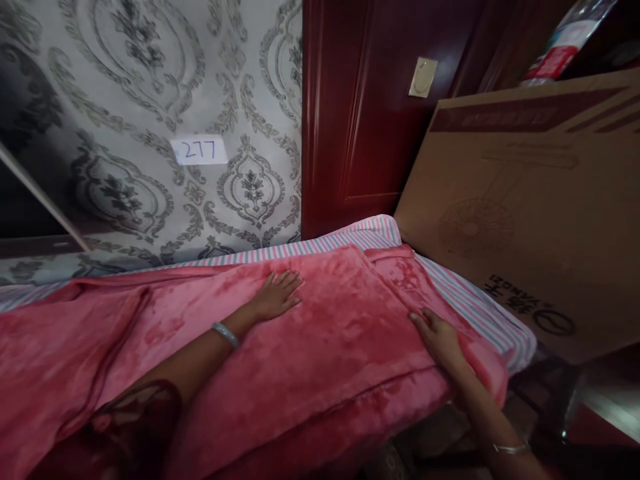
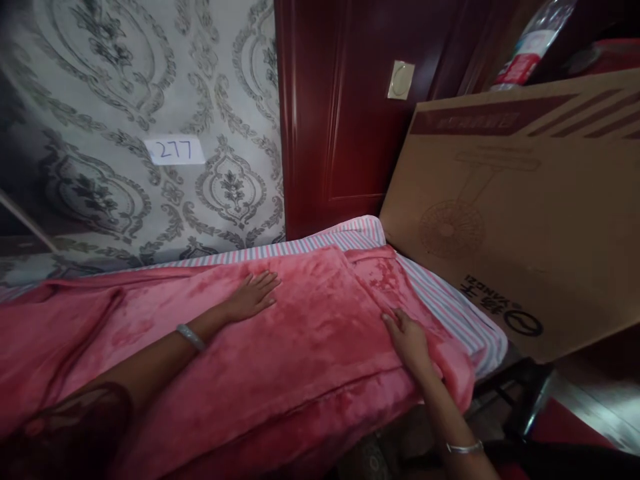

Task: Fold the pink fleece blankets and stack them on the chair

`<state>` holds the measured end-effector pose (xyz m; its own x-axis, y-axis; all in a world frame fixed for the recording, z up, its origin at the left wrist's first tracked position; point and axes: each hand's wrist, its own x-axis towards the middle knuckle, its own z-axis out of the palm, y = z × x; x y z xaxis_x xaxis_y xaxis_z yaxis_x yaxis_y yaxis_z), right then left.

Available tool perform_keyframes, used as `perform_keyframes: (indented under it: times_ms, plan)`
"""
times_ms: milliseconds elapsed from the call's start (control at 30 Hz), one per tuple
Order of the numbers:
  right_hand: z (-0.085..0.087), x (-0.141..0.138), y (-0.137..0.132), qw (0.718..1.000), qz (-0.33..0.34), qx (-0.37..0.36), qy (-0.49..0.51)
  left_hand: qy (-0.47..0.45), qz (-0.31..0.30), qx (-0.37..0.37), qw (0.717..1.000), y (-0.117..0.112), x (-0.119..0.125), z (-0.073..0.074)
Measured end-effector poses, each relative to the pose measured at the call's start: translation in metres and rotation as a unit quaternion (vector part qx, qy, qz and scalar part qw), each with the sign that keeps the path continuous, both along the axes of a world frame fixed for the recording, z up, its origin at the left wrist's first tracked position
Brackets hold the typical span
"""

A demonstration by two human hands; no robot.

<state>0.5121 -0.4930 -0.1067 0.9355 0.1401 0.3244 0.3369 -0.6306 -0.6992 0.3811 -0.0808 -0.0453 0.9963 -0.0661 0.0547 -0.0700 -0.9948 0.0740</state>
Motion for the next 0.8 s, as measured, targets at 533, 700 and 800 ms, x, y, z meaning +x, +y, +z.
perform_keyframes:
  times_ms: [533,700,800]
  plan:
    - [0.007,-0.012,-0.017,0.976,0.133,0.153,0.083,-0.008,0.118,-0.160,0.980,-0.069,0.208,0.034]
    - [0.014,-0.027,-0.023,0.976,0.139,0.149,0.071,-0.031,0.134,-0.185,0.973,-0.081,0.240,0.038]
    - [0.017,-0.033,-0.028,0.983,0.107,0.142,0.036,-0.084,0.122,-0.194,0.970,-0.086,0.251,0.044]
